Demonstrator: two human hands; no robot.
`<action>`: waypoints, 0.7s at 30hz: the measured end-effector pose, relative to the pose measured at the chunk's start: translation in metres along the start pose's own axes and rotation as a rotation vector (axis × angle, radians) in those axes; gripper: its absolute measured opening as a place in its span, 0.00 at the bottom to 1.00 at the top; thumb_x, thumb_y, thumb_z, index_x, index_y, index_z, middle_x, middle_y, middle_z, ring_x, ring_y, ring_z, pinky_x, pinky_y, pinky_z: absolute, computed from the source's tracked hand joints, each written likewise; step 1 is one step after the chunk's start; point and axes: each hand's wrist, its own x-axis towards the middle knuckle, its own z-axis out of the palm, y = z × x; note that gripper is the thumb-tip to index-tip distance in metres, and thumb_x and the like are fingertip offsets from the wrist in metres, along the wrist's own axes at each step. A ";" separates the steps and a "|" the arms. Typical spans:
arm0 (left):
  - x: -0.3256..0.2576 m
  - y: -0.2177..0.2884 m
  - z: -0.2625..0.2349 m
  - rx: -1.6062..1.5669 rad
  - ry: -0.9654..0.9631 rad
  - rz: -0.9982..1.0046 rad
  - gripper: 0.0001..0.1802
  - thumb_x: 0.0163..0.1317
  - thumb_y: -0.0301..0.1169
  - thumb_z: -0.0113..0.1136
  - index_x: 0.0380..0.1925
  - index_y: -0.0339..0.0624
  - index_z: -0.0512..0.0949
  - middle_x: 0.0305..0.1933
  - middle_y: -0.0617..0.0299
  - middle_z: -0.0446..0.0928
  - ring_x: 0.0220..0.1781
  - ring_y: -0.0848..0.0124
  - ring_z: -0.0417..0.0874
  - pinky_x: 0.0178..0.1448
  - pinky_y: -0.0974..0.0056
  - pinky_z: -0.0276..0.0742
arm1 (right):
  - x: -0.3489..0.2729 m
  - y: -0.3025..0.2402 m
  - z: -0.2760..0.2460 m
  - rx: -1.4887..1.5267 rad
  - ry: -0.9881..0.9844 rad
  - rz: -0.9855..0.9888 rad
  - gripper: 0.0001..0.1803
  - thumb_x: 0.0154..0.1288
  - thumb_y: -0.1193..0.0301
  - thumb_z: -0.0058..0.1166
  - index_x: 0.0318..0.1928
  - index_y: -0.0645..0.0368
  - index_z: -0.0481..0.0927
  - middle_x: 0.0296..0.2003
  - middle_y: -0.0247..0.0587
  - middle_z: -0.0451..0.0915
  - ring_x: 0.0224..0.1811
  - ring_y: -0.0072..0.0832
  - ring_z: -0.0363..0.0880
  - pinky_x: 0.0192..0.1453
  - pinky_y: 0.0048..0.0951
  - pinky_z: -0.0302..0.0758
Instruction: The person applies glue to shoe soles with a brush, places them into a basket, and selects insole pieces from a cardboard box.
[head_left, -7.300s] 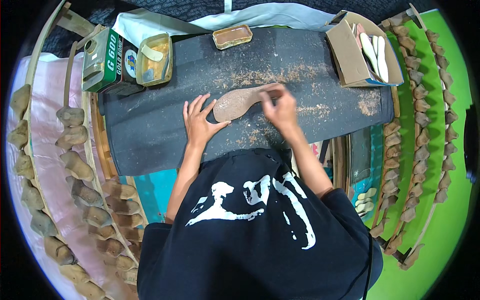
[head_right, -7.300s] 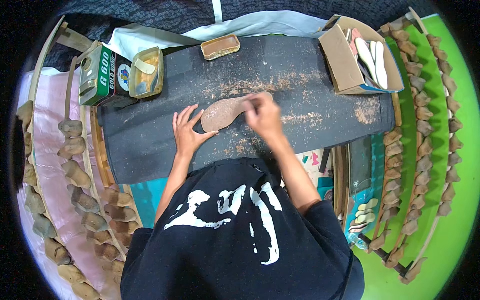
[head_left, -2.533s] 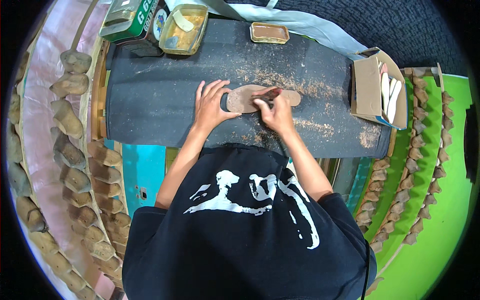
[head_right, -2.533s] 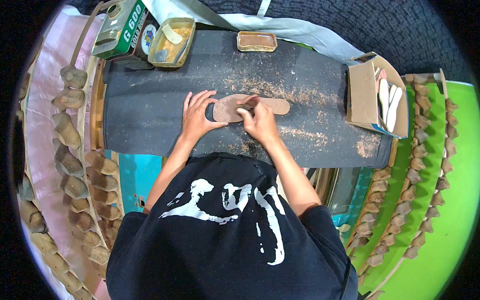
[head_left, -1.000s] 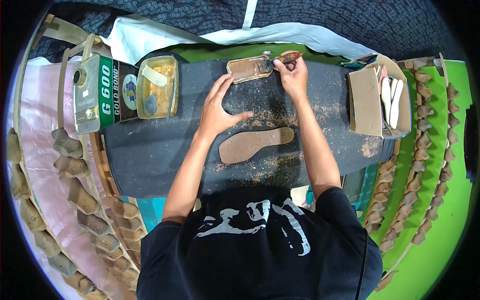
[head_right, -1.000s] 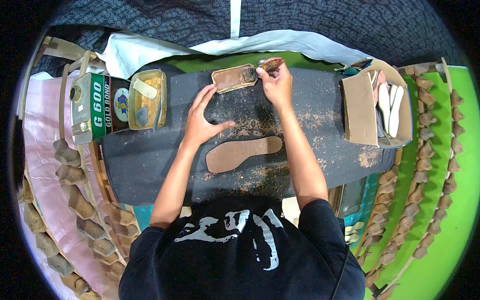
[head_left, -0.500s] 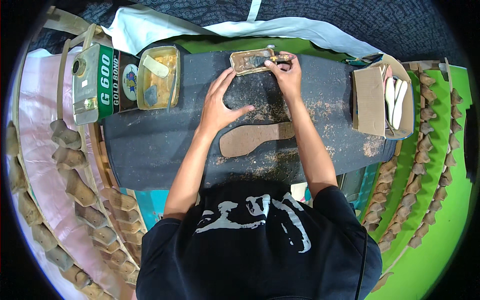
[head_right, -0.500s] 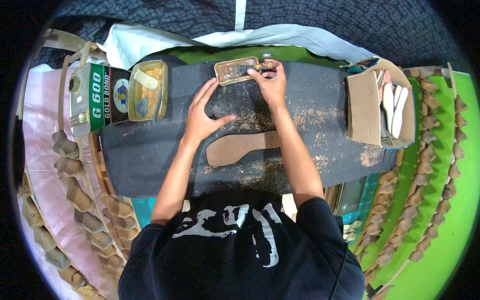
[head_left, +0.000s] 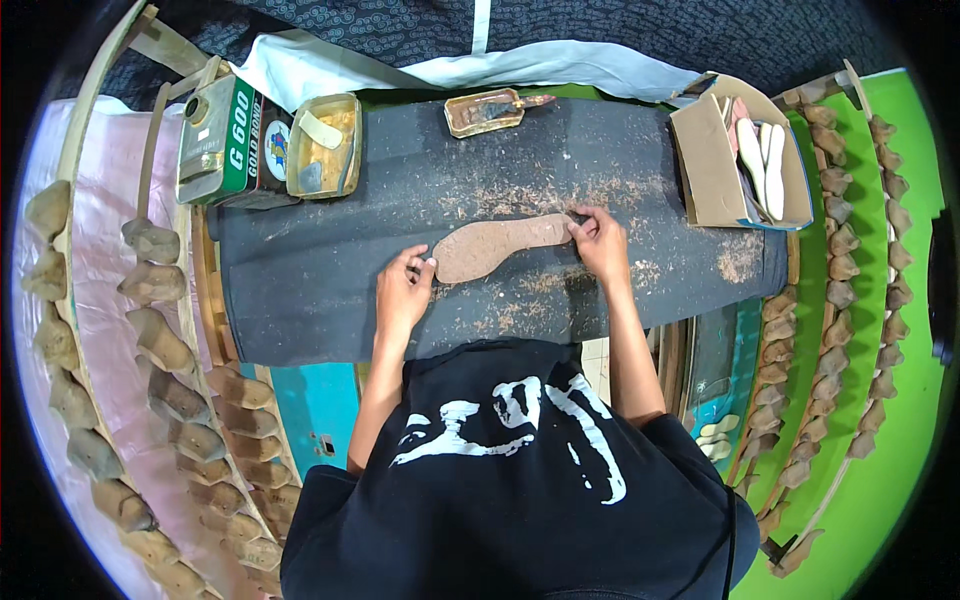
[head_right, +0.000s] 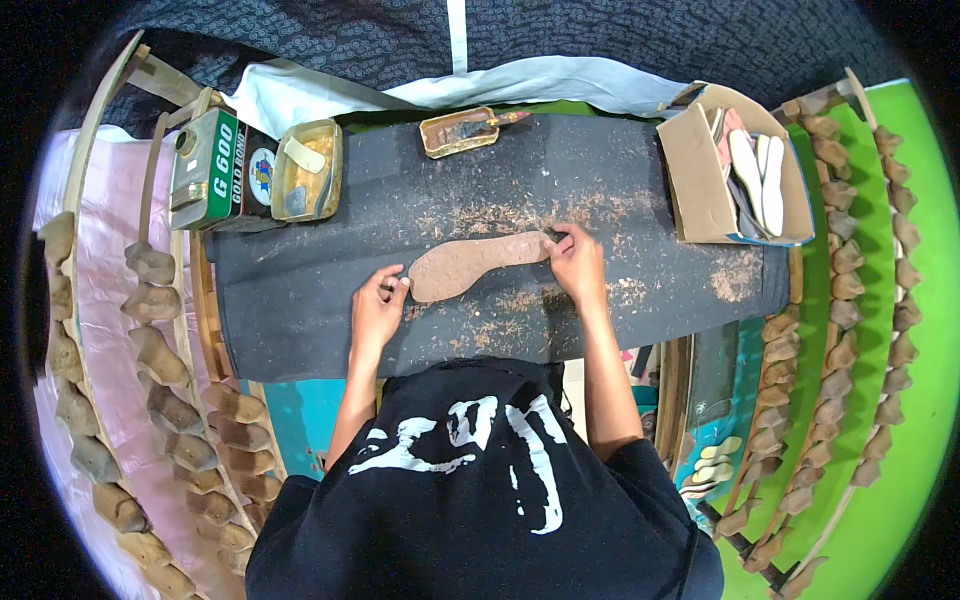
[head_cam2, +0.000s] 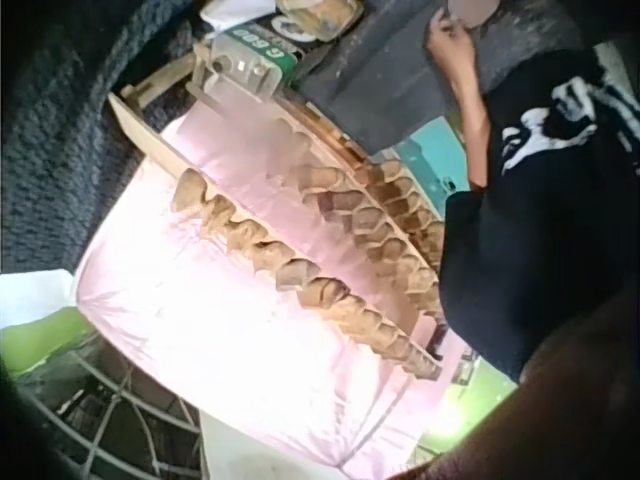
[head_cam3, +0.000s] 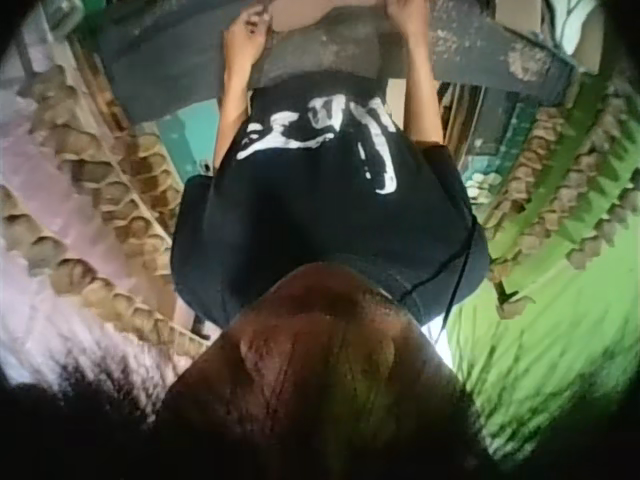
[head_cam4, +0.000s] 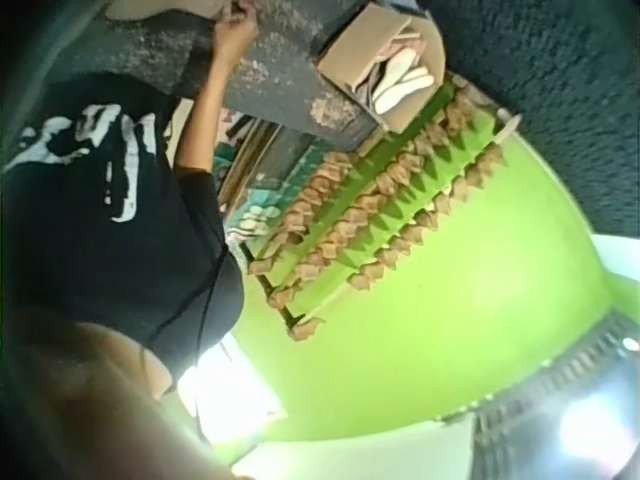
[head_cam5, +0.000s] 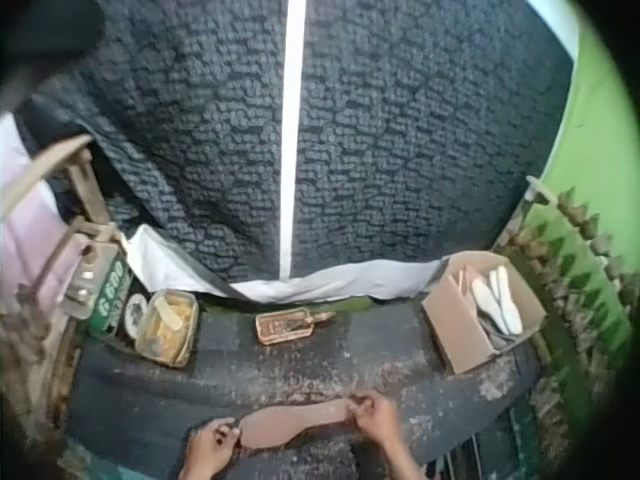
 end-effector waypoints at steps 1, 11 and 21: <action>-0.006 -0.001 0.002 0.038 -0.005 -0.005 0.17 0.71 0.34 0.67 0.54 0.35 0.86 0.35 0.55 0.87 0.31 0.66 0.86 0.40 0.60 0.82 | -0.006 0.006 0.002 0.005 -0.028 -0.024 0.20 0.63 0.71 0.71 0.55 0.63 0.87 0.28 0.44 0.86 0.29 0.35 0.85 0.40 0.37 0.82; -0.028 -0.037 0.024 -0.387 0.018 0.052 0.22 0.80 0.40 0.59 0.65 0.36 0.79 0.56 0.55 0.84 0.51 0.69 0.87 0.53 0.62 0.83 | -0.047 -0.002 -0.005 0.494 -0.071 0.088 0.19 0.78 0.71 0.59 0.64 0.63 0.79 0.40 0.42 0.87 0.40 0.28 0.87 0.46 0.30 0.83; -0.080 0.010 0.025 -1.039 0.049 0.040 0.19 0.82 0.32 0.55 0.67 0.37 0.76 0.81 0.54 0.67 0.74 0.65 0.77 0.76 0.59 0.77 | -0.081 0.004 -0.043 1.259 -0.271 0.156 0.16 0.76 0.82 0.59 0.56 0.56 0.69 0.54 0.49 0.85 0.58 0.36 0.86 0.65 0.42 0.86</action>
